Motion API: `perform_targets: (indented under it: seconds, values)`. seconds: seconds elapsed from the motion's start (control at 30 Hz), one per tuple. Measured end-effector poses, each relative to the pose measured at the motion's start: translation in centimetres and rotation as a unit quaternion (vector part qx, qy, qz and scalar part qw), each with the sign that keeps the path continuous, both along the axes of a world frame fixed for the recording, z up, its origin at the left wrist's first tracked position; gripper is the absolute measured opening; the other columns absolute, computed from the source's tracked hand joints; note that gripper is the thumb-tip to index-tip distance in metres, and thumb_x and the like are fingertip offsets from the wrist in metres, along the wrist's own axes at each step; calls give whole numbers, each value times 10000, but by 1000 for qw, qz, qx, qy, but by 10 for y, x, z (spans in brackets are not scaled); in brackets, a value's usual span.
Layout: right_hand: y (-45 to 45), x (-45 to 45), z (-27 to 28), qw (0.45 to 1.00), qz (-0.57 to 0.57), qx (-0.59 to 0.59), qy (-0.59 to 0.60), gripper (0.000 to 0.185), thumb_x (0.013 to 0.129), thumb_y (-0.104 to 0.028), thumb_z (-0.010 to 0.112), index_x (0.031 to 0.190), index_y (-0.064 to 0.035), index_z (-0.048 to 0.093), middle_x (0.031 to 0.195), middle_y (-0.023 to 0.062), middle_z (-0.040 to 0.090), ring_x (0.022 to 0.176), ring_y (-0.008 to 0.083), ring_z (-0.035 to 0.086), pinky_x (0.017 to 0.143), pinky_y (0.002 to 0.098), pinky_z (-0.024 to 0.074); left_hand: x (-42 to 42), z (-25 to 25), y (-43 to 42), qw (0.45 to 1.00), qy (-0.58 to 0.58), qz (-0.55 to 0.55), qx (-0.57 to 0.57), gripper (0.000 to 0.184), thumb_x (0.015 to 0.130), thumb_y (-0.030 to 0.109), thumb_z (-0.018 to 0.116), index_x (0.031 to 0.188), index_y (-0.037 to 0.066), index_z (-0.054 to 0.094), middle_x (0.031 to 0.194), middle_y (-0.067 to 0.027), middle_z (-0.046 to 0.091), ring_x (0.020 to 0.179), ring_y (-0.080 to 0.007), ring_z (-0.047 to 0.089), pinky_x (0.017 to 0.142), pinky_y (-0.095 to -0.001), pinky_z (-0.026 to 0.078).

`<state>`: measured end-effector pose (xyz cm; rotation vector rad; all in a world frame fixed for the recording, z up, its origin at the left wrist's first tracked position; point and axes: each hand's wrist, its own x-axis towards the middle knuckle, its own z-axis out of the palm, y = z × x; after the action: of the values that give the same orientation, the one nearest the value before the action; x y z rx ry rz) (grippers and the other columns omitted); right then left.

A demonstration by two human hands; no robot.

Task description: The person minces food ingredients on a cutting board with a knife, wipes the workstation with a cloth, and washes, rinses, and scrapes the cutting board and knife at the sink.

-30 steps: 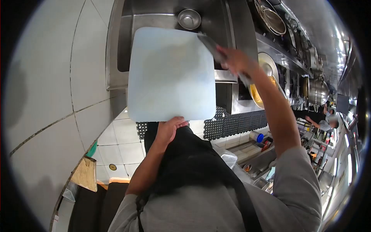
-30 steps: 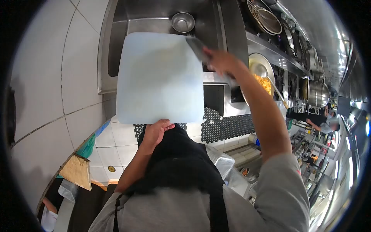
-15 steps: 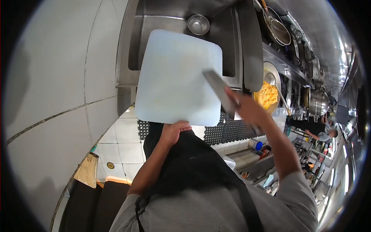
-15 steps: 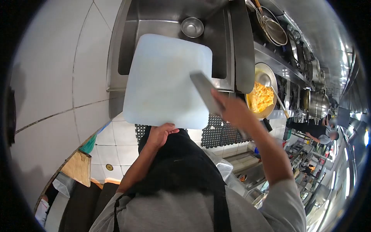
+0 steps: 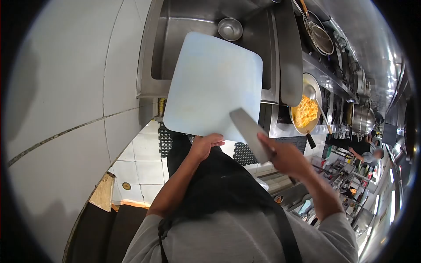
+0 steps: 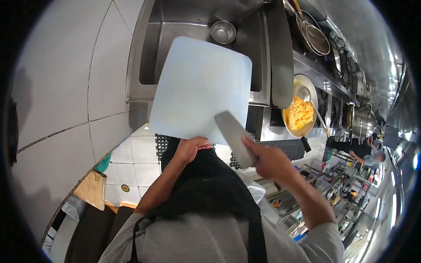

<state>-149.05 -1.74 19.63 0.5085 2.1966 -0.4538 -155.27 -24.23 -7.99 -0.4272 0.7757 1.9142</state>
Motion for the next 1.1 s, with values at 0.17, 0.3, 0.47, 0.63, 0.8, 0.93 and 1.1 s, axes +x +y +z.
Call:
perform_targets:
  seconds: [0.17,0.3,0.47,0.63,0.8,0.93,1.1]
  values:
    - [28,-83,-58,996,55,25,60,896,879,-13,598,1659,-373,344,986,257,745,824,361,767,769,451,589,-8,14,1,1000,14,-22,9,203,895,2,729,1092,-19,683,1001,-123,718,891,-243,736,808,-418,658]
    - [55,-245,-102,998,-14,-13,60,819,981,-180,678,1689,-317,290,881,183,707,638,207,679,634,406,585,-10,9,5,998,32,-39,-25,251,876,47,726,1112,-18,669,1019,-135,719,912,-273,740,830,-438,636]
    - [53,-177,-70,998,22,-1,52,816,949,-170,693,1671,-317,342,987,194,731,757,271,718,758,438,584,-13,10,9,999,19,-27,-22,288,876,21,715,1152,-32,651,1042,-143,716,906,-277,738,828,-437,634]
    - [4,0,-8,999,-3,-15,35,810,935,-47,622,1628,-406,404,1214,234,747,1101,345,753,974,430,551,-10,0,9,1000,-5,-12,-2,262,878,-8,745,1123,-59,669,1043,-150,713,900,-265,743,798,-417,666]
    - [35,-71,-54,997,16,39,60,808,930,-84,624,1648,-357,376,1224,245,737,1128,378,738,1016,435,543,-14,8,6,1000,11,-24,-6,286,869,-9,753,1138,-60,669,1025,-151,721,902,-257,743,783,-403,668]
    - [73,-239,-103,997,-28,-7,66,832,960,-192,690,1680,-353,305,824,148,698,613,226,658,657,401,577,-15,9,4,999,30,-32,-19,273,872,8,748,1128,-49,675,1007,-141,726,891,-260,746,779,-401,659]
    - [47,-181,-73,998,-19,0,58,768,977,-198,674,1656,-377,361,861,161,702,654,232,658,675,411,567,-17,10,6,999,43,-19,-20,253,872,39,749,1105,-35,684,1005,-141,736,867,-267,750,780,-405,642]
